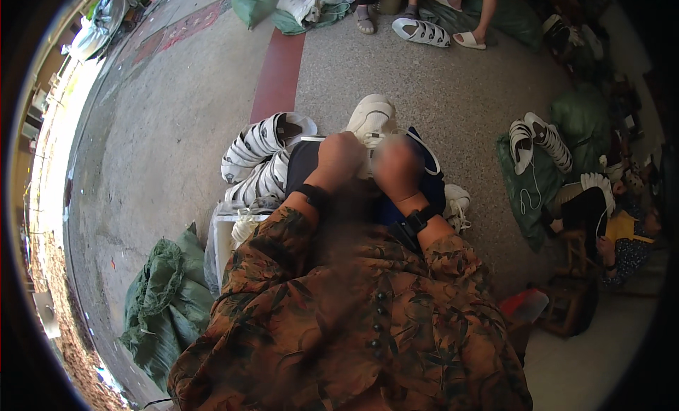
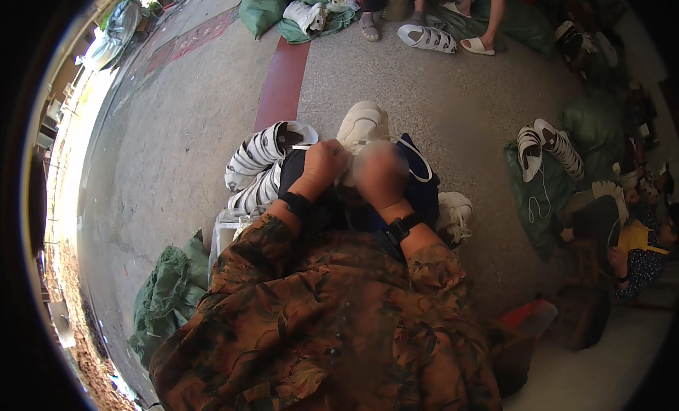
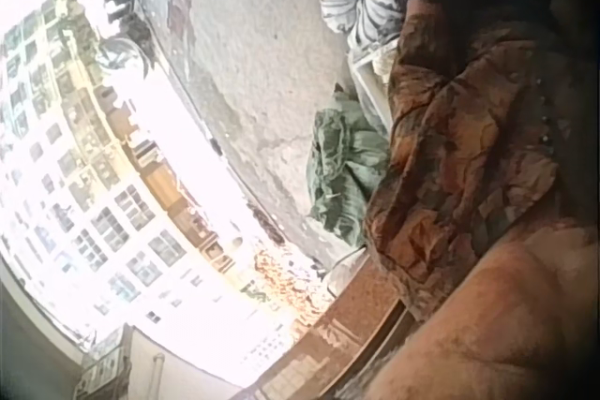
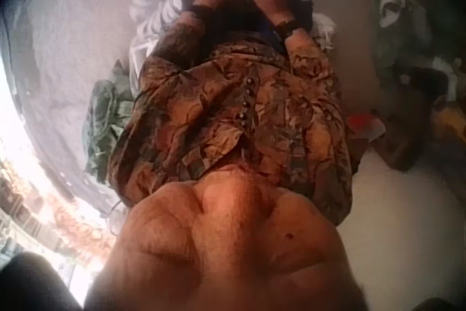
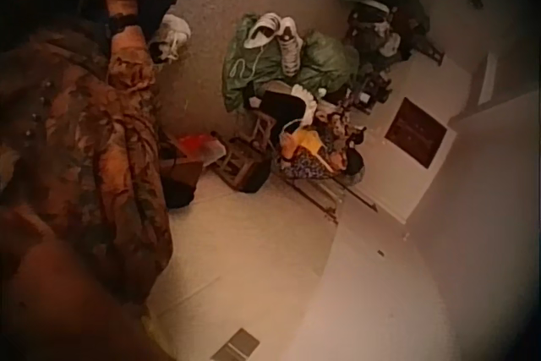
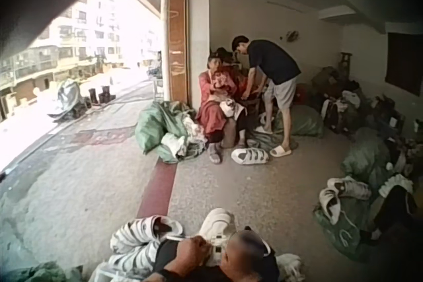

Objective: The person sits on the floor and laces a white sneaker by hand, threading the laces through the eyelets and pulling them tight. They handle the laces and the shoe repeatedly, adjusting the fit and securing the laces.

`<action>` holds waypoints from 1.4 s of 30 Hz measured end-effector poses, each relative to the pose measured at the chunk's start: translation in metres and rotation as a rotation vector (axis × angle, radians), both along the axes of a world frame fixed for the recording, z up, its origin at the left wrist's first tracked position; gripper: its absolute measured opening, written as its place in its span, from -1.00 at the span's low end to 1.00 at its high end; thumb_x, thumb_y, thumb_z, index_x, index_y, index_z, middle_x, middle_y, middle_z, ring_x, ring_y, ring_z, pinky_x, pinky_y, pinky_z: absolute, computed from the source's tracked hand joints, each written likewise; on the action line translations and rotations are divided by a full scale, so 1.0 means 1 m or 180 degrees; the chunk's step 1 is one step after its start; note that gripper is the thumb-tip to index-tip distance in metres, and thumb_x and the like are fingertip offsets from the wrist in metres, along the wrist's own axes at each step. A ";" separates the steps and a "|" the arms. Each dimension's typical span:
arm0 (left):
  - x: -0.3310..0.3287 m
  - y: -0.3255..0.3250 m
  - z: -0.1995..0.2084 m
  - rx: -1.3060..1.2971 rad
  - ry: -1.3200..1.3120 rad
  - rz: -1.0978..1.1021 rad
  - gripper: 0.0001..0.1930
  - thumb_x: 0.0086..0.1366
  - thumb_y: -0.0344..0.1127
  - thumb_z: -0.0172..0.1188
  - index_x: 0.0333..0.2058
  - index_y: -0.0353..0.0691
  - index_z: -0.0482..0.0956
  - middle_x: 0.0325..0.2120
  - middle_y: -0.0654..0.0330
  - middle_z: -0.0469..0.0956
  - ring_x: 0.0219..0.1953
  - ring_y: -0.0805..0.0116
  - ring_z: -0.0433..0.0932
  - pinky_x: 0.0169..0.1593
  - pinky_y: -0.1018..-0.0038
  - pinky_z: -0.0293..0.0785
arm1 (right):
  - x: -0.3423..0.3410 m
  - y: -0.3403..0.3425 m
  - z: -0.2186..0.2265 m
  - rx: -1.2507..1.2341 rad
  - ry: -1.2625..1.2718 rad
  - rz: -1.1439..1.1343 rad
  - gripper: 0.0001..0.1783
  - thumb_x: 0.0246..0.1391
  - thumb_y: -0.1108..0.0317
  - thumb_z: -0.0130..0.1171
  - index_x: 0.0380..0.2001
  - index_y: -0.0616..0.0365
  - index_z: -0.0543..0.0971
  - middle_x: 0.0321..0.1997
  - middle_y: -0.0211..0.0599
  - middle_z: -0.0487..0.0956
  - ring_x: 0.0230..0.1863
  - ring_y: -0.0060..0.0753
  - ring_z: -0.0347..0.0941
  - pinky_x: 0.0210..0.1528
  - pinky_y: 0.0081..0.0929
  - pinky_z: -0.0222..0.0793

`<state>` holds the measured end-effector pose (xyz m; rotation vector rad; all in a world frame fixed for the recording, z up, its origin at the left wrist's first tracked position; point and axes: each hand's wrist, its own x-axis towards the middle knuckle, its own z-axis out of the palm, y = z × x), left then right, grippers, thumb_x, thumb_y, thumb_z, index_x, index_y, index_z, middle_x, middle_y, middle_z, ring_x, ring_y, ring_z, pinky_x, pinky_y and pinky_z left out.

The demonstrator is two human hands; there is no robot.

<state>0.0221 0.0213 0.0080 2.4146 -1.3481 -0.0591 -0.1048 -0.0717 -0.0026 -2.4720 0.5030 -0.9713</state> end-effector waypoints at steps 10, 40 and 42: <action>-0.010 0.015 0.002 -0.0192 -0.0177 -0.0740 -0.88 0.07 -0.33 0.08 -0.42 -0.22 0.51 -0.48 0.07 0.50 -0.34 0.08 0.53 -0.28 0.22 0.49 | 0.032 -0.006 -0.016 0.0018 0.0659 0.0188 -0.94 -0.14 0.42 0.11 -0.55 0.17 0.49 -0.48 -0.08 0.47 -0.39 0.05 0.43 -0.33 -0.14 0.37; 0.010 0.011 -0.023 -0.1142 0.1303 0.0212 -0.85 0.08 -0.34 0.24 -0.41 -0.31 0.61 -0.54 0.06 0.59 -0.47 0.33 0.58 -0.34 0.46 0.45 | 0.040 -0.017 -0.007 -0.0023 0.0897 0.0703 -0.83 -0.10 0.35 0.21 -0.44 0.17 0.47 -0.45 -0.06 0.50 -0.35 0.03 0.47 -0.31 -0.15 0.40; 0.010 0.009 -0.027 -0.1143 0.1517 0.0251 -0.87 0.09 -0.36 0.24 -0.41 -0.31 0.61 -0.55 0.12 0.59 -0.48 0.42 0.55 -0.34 0.49 0.44 | 0.040 -0.018 -0.009 0.0014 0.0918 0.0697 -0.85 -0.09 0.37 0.18 -0.44 0.16 0.46 -0.45 -0.06 0.50 -0.36 0.03 0.48 -0.31 -0.15 0.40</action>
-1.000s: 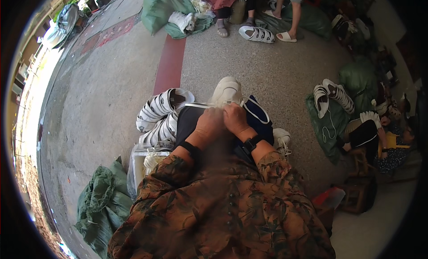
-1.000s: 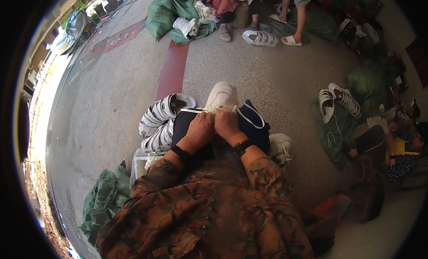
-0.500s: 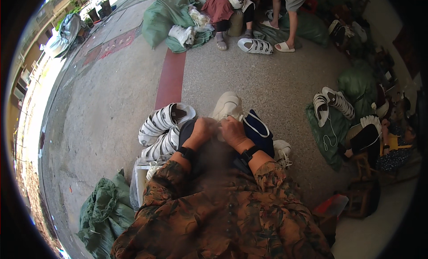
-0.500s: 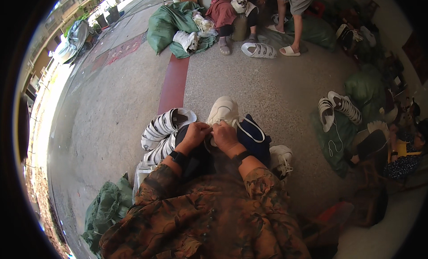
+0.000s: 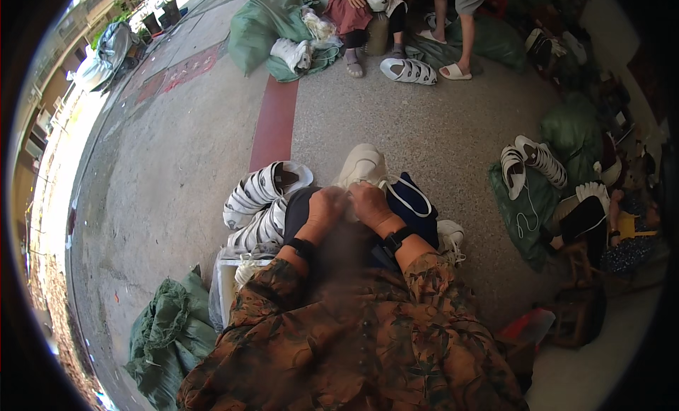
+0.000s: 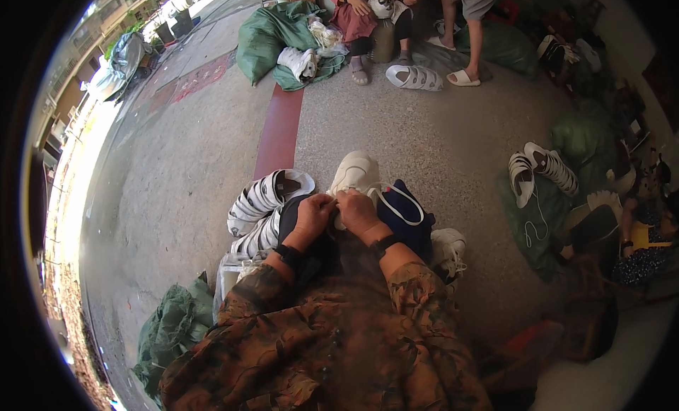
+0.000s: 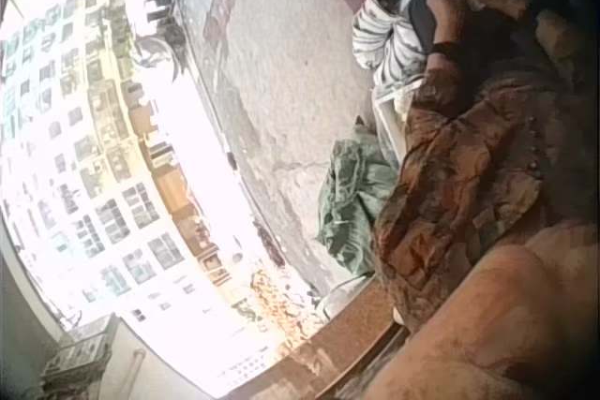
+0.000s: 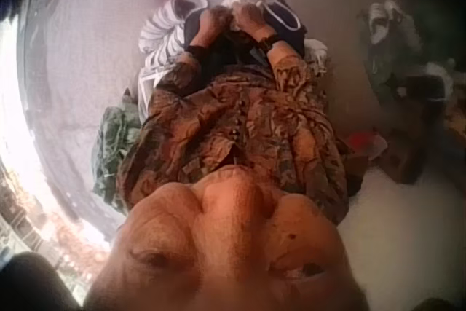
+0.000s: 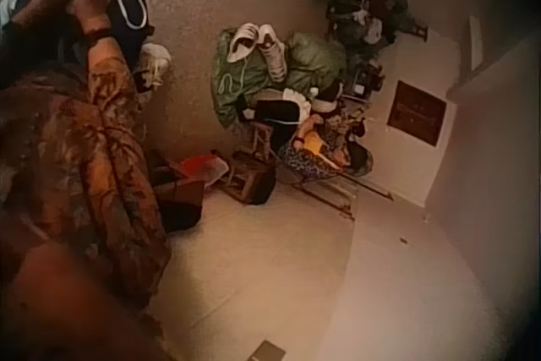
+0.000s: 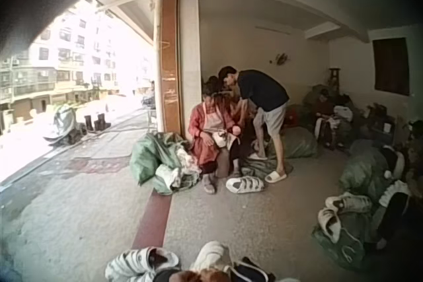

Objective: The person sits on the floor and laces a white sneaker by hand, threading the laces through the eyelets and pulling them tight. They handle the laces and the shoe repeatedly, adjusting the fit and securing the laces.

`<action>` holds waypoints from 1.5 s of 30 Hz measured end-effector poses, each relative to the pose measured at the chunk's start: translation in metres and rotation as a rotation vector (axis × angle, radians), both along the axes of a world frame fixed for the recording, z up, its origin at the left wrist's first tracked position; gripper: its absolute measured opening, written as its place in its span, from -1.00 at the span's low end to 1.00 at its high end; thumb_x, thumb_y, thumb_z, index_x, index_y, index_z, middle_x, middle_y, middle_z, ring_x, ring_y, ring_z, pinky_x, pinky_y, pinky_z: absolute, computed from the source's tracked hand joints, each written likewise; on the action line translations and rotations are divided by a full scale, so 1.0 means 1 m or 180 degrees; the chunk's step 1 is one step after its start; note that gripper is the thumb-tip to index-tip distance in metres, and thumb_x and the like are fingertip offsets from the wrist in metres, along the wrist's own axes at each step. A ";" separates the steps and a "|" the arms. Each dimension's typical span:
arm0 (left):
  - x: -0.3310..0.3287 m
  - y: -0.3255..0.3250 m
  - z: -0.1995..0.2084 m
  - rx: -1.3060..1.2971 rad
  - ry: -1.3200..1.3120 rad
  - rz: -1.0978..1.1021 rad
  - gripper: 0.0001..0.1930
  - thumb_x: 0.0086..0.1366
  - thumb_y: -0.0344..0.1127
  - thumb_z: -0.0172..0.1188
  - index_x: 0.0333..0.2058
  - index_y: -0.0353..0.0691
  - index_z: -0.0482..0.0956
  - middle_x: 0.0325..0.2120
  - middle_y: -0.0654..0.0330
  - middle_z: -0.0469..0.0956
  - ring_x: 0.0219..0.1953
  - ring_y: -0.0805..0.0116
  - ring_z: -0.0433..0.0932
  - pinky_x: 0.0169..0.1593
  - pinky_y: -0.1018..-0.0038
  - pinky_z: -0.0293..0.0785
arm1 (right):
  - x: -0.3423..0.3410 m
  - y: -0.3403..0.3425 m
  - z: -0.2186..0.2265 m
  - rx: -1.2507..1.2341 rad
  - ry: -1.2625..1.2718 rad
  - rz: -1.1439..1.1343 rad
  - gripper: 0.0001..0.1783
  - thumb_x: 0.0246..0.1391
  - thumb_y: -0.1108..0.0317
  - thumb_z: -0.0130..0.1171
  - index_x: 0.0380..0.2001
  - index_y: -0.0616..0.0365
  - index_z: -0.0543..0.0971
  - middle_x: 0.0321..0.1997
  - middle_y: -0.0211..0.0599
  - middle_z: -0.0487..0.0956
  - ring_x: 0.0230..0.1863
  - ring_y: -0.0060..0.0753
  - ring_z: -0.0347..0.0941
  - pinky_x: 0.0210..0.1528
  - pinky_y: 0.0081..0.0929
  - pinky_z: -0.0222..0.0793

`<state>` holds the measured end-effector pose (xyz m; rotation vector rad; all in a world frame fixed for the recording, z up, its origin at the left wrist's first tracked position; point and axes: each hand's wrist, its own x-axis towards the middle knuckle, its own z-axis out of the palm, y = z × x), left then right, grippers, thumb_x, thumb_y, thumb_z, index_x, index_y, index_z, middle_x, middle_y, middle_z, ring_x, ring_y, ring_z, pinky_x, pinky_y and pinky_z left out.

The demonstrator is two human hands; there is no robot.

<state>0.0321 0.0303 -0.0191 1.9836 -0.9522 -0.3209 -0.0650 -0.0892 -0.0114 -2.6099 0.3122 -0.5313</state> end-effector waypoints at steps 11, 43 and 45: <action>0.025 0.007 -0.028 -0.0050 0.0582 -0.0095 -0.81 0.01 -0.33 0.24 -0.48 -0.34 0.52 -0.59 0.13 0.53 -0.50 0.42 0.47 -0.38 0.43 0.41 | -0.016 -0.014 0.033 0.1919 -0.0018 0.0811 -0.85 -0.02 0.44 0.10 -0.62 0.20 0.46 -0.64 -0.36 0.46 -0.57 -0.37 0.37 -0.51 -0.45 0.27; -0.022 -0.018 0.056 0.2101 -0.1634 -0.0996 -0.88 0.02 -0.33 0.10 -0.52 -0.16 0.60 -0.54 0.07 0.59 -0.43 0.10 0.61 -0.36 0.26 0.51 | -0.032 -0.011 0.028 -0.0435 0.0245 -0.0274 -0.96 -0.16 0.48 0.10 -0.61 0.19 0.49 -0.56 -0.06 0.53 -0.45 0.03 0.50 -0.41 -0.16 0.43; -0.021 -0.020 0.059 0.2216 -0.1594 -0.1081 -0.87 0.02 -0.32 0.10 -0.51 -0.16 0.61 -0.52 0.06 0.60 -0.40 0.10 0.61 -0.34 0.26 0.51 | -0.028 -0.014 0.027 -0.0739 0.0481 0.0047 -0.95 -0.16 0.47 0.10 -0.59 0.18 0.52 -0.55 -0.09 0.54 -0.45 0.01 0.49 -0.39 -0.15 0.42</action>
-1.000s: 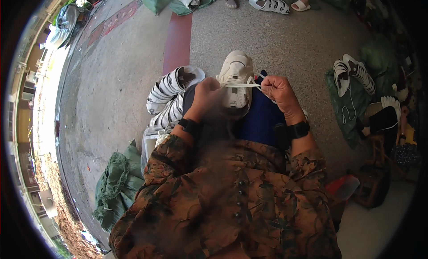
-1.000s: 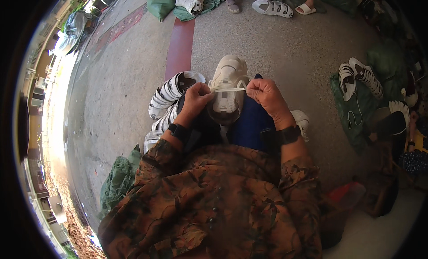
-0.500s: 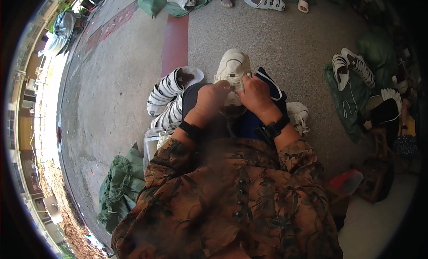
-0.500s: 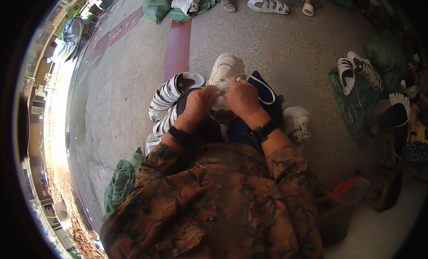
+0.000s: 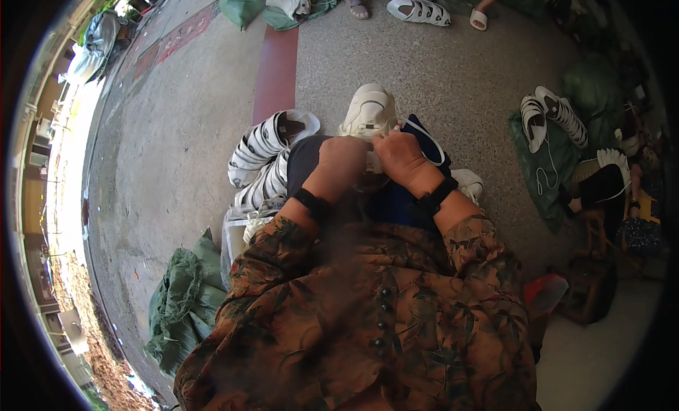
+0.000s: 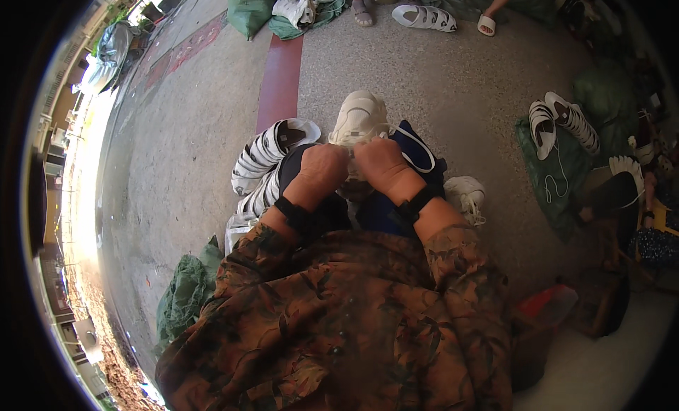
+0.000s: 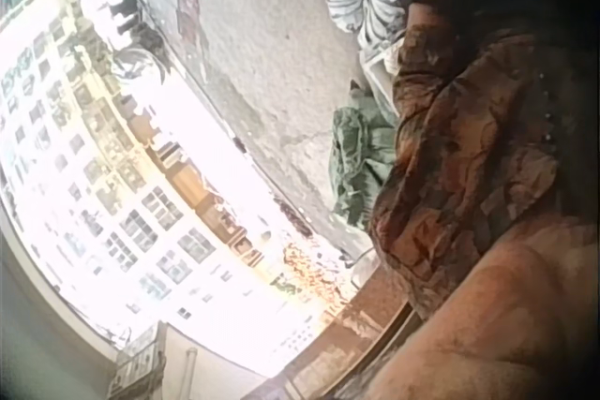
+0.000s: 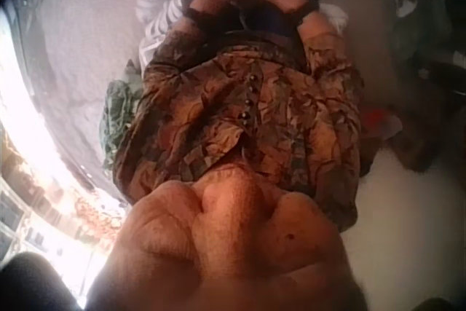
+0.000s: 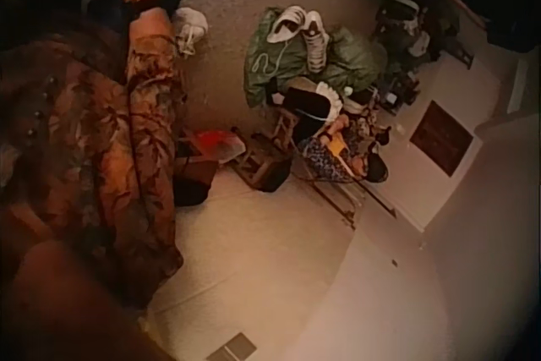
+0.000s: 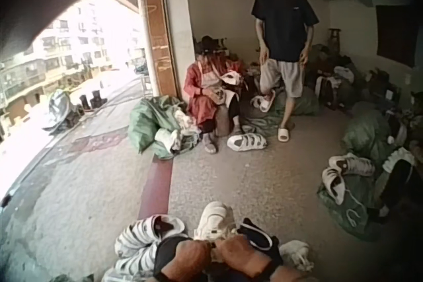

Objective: The person sits on the floor and laces a white sneaker by hand, threading the laces through the eyelets and pulling them tight. They handle the laces and the shoe repeatedly, adjusting the fit and securing the laces.

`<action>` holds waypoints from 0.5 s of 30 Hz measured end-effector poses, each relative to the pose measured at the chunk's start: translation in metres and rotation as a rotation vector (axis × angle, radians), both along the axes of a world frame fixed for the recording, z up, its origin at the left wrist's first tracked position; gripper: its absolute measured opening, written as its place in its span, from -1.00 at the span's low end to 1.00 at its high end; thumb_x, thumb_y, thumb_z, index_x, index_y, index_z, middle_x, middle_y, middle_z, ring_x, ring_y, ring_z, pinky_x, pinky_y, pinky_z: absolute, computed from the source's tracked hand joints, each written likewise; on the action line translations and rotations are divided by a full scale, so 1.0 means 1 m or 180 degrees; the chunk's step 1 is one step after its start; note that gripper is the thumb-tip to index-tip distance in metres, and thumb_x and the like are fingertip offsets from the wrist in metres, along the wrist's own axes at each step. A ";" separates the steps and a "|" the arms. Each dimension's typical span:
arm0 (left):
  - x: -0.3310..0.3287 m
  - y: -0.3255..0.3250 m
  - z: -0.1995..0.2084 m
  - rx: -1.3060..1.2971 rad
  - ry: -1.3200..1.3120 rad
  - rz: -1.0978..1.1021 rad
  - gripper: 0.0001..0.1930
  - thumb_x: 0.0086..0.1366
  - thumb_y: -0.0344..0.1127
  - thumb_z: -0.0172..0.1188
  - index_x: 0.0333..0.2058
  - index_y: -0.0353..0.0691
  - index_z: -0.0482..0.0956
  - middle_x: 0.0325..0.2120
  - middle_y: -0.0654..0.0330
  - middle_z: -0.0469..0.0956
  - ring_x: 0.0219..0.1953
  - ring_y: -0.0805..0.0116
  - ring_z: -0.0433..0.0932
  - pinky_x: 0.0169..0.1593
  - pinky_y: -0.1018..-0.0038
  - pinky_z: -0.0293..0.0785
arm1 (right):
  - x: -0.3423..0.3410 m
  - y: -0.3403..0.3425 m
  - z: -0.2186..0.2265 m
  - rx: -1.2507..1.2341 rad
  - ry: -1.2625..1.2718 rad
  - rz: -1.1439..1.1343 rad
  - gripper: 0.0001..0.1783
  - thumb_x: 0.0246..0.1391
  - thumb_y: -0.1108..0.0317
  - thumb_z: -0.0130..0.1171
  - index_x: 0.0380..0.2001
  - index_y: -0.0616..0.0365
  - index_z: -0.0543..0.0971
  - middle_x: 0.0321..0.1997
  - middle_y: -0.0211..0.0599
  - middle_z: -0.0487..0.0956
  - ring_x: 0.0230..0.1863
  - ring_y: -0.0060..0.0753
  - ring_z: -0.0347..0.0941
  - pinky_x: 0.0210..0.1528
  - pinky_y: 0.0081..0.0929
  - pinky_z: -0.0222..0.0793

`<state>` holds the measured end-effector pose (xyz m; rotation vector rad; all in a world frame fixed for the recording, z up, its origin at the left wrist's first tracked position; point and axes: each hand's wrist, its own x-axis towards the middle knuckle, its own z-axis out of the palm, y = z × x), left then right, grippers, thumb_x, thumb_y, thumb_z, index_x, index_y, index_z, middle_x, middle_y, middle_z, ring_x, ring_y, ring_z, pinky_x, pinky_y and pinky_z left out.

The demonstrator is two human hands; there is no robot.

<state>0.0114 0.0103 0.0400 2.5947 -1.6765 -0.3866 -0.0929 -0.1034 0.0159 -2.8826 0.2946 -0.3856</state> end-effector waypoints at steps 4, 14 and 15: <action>0.002 -0.002 0.004 0.0039 -0.0002 0.0027 -0.88 0.00 -0.29 0.13 -0.54 -0.13 0.63 -0.51 0.10 0.60 -0.39 0.14 0.61 -0.34 0.30 0.52 | 0.021 -0.002 0.028 -0.1074 0.1023 0.0607 -0.84 -0.12 0.43 0.06 -0.44 0.17 0.59 -0.47 -0.09 0.53 -0.32 -0.02 0.51 -0.25 -0.21 0.45; 0.016 -0.001 -0.012 -0.0469 0.0040 -0.0058 -0.84 0.01 -0.24 0.11 -0.57 -0.14 0.62 -0.54 0.13 0.60 -0.43 0.12 0.60 -0.38 0.28 0.51 | 0.003 0.002 0.009 0.0426 -0.0453 0.1114 -0.92 -0.11 0.51 0.06 -0.46 0.22 0.50 -0.43 -0.12 0.48 -0.37 -0.09 0.47 -0.31 -0.35 0.44; 0.020 0.001 -0.015 -0.0560 0.0066 -0.0155 -0.84 0.01 -0.24 0.12 -0.57 -0.14 0.62 -0.54 0.13 0.60 -0.43 0.12 0.60 -0.38 0.28 0.51 | -0.001 0.002 0.016 0.0952 -0.0772 0.1071 -0.96 -0.07 0.51 0.06 -0.48 0.22 0.48 -0.45 -0.16 0.47 -0.42 -0.16 0.44 -0.34 -0.41 0.41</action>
